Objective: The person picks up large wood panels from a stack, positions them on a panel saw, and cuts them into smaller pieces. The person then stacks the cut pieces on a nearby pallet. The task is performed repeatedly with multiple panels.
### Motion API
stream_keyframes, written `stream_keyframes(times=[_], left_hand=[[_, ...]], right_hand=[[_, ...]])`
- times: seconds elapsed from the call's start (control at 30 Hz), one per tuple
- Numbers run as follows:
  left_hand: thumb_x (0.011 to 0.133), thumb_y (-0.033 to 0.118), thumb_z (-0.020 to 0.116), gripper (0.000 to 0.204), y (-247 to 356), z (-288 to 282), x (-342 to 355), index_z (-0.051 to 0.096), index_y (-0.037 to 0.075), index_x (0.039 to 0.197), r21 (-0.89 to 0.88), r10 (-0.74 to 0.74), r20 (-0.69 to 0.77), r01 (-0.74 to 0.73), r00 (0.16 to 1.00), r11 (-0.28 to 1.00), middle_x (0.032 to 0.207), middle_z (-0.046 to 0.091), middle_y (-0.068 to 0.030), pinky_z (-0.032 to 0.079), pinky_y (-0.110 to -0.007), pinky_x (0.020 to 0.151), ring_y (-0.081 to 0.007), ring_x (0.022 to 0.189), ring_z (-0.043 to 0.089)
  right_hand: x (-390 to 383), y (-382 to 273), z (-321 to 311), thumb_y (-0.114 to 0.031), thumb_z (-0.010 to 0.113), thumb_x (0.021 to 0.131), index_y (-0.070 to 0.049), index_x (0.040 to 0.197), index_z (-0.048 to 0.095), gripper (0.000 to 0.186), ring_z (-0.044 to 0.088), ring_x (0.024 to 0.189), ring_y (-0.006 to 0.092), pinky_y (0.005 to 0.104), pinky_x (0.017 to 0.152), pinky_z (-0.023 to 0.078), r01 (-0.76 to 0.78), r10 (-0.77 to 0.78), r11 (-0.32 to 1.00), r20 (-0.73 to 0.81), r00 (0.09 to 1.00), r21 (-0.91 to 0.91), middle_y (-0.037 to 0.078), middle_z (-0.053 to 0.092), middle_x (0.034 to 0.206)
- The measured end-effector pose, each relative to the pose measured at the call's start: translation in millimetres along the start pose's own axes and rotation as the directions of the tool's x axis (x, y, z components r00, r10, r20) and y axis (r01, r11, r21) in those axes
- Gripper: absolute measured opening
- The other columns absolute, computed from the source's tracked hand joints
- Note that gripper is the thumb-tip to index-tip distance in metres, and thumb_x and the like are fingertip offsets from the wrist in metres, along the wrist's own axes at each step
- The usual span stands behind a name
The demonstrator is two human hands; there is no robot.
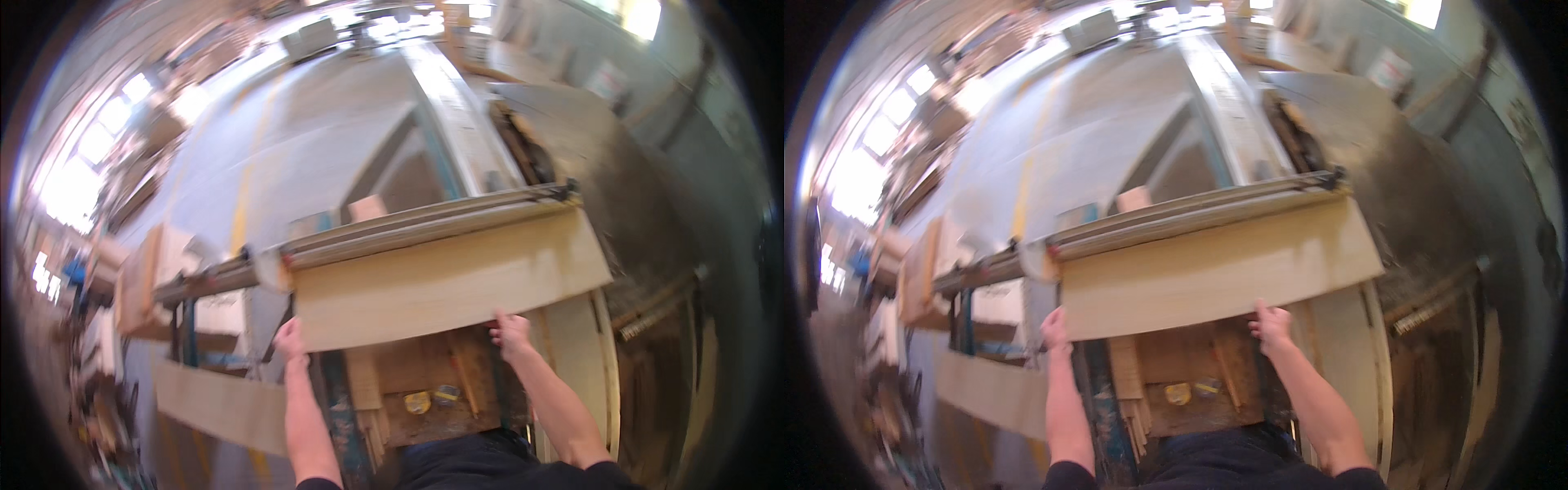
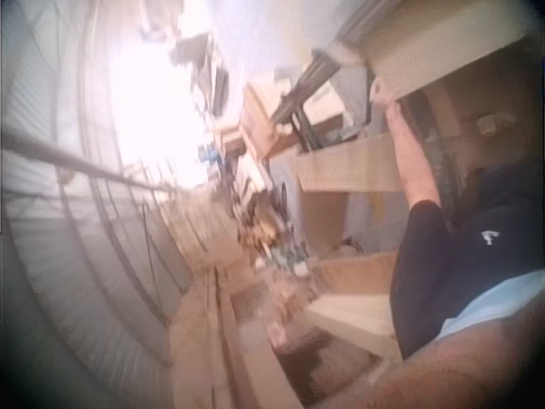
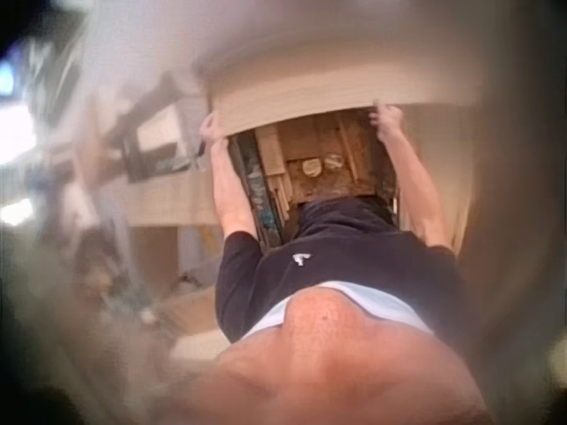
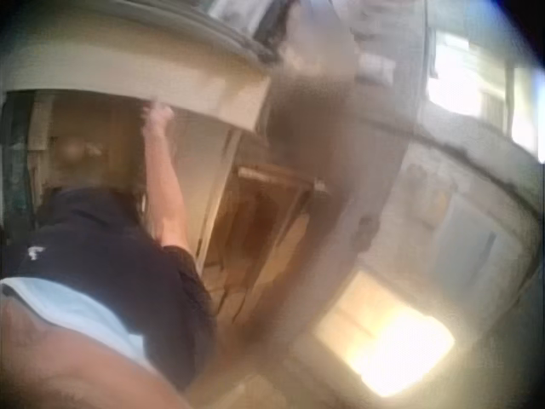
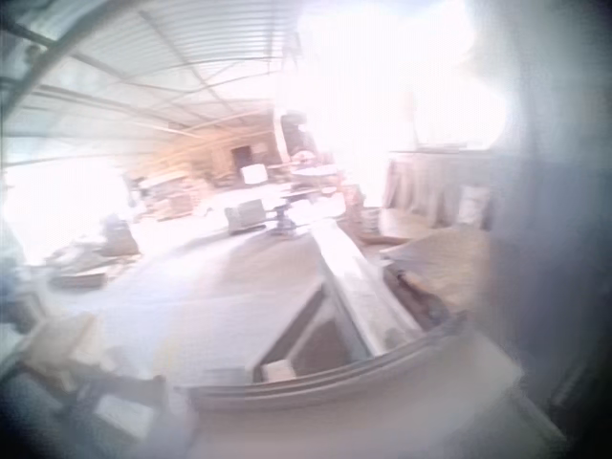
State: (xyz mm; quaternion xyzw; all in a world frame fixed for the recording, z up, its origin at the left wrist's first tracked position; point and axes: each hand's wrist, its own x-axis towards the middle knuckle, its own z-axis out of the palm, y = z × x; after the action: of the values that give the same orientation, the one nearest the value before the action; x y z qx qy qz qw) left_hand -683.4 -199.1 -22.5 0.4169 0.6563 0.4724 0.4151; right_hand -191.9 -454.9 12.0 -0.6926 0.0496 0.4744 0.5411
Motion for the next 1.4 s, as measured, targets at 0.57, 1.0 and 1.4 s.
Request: stream_keyframes(times=[0.57, 1.0, 1.4], left_hand=[[0.106, 0.017, 0.068, 0.028, -12, -32, 2, 0.072, -0.003, 0.125, 0.038, 0.01, 0.066, -0.012, 0.998, 0.999, 0.112, 0.076, -0.0089, 0.058, -0.031, 0.089, -0.0166, 0.099, 0.071], [0.104, 0.015, 0.068, 0.024, -9, -25, -5, 0.073, -0.003, 0.119, 0.202, -0.043, 0.029, 0.036, 0.999, 0.979, 0.108, 0.076, -0.0086, 0.058, -0.033, 0.085, -0.0174, 0.095, 0.07], [0.097, 0.037, 0.077, 0.051, 1, 12, -35, 0.067, -0.001, 0.13, 0.77, 0.547, 0.027, -0.366, 0.837, 0.522, 0.134, 0.066, -0.0185, 0.049, -0.046, 0.109, -0.032, 0.126, 0.061]], right_hand=[[79, -130, -180, -0.03, 0.079, 0.09, -0.003, 0.127, 0.066, 0.048, 0.066, 0.118, 0.0383, 0.0477, 0.105, 0.052, 0.294, -0.963, 0.003, 0.077, 0.26, -0.956, 0.02, 0.07, 0.127], [122, -149, -217, -0.037, 0.083, 0.077, -0.007, 0.126, 0.073, 0.059, 0.076, 0.108, 0.0337, 0.0444, 0.096, 0.059, 0.327, -0.776, 0.397, -0.123, 0.619, -0.858, 0.018, 0.078, 0.117], [117, -146, -206, -0.032, 0.08, 0.078, -0.005, 0.126, 0.075, 0.055, 0.076, 0.111, 0.0289, 0.0398, 0.099, 0.059, 0.336, -0.74, 0.493, -0.184, 0.647, -0.803, 0.016, 0.078, 0.121]])
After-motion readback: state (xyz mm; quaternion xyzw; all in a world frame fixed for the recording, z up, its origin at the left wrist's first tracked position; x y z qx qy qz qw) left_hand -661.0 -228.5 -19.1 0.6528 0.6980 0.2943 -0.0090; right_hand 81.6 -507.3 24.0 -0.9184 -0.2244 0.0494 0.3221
